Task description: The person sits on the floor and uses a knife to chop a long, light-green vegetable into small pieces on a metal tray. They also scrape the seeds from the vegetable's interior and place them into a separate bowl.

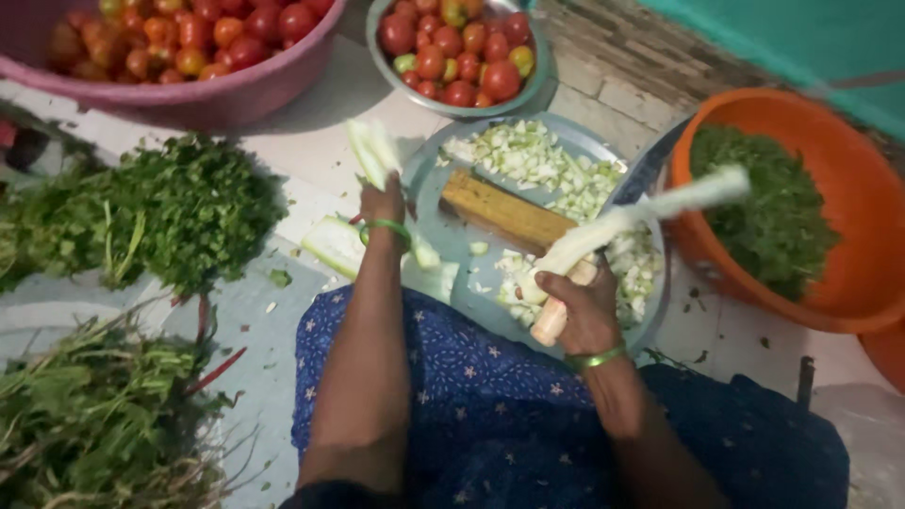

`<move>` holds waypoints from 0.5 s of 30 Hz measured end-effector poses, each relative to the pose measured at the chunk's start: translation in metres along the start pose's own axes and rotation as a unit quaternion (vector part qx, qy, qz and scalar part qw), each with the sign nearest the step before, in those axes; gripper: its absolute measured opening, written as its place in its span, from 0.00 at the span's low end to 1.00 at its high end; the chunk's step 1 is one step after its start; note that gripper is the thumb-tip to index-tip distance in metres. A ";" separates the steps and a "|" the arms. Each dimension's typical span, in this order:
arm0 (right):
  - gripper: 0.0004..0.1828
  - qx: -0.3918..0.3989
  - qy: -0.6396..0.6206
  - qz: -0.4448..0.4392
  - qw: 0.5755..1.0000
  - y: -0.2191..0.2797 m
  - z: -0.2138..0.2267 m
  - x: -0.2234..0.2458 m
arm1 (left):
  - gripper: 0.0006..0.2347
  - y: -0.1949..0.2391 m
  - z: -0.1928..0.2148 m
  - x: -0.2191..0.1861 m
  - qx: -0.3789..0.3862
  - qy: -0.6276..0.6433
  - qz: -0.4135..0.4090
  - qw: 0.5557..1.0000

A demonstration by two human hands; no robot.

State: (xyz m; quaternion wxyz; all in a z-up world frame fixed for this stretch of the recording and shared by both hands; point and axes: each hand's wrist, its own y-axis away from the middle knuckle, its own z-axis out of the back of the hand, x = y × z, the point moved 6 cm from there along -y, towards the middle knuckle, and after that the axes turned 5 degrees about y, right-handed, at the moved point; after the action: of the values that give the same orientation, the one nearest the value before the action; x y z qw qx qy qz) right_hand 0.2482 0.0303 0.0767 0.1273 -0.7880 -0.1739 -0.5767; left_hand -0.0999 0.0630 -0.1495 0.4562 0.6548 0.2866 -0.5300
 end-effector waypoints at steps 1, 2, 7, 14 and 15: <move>0.25 -0.020 0.026 -0.017 0.999 -0.004 0.006 0.001 | 0.21 -0.006 -0.008 0.009 0.028 -0.106 -0.009 0.994; 0.25 -0.040 0.052 -0.037 0.997 -0.007 0.012 0.001 | 0.22 -0.007 -0.015 0.019 0.066 -0.162 -0.001 0.985; 0.24 -0.055 0.037 -0.124 0.990 -0.007 0.033 0.002 | 0.26 0.045 -0.027 -0.022 -0.042 -0.464 -0.317 0.826; 0.24 0.041 -0.086 -0.078 0.992 -0.005 0.034 0.033 | 0.19 0.225 -0.079 -0.067 0.441 0.072 0.052 0.893; 0.23 0.046 -0.079 -0.057 0.994 -0.005 0.032 0.037 | 0.19 0.246 -0.081 -0.076 0.466 0.095 0.074 0.877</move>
State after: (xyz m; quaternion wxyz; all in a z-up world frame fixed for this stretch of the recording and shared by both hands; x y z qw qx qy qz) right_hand 0.2835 0.0525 0.1024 0.1167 -0.8134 -0.2543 -0.5100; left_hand 0.1259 0.0414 -0.0025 0.1072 0.8580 -0.0009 -0.5023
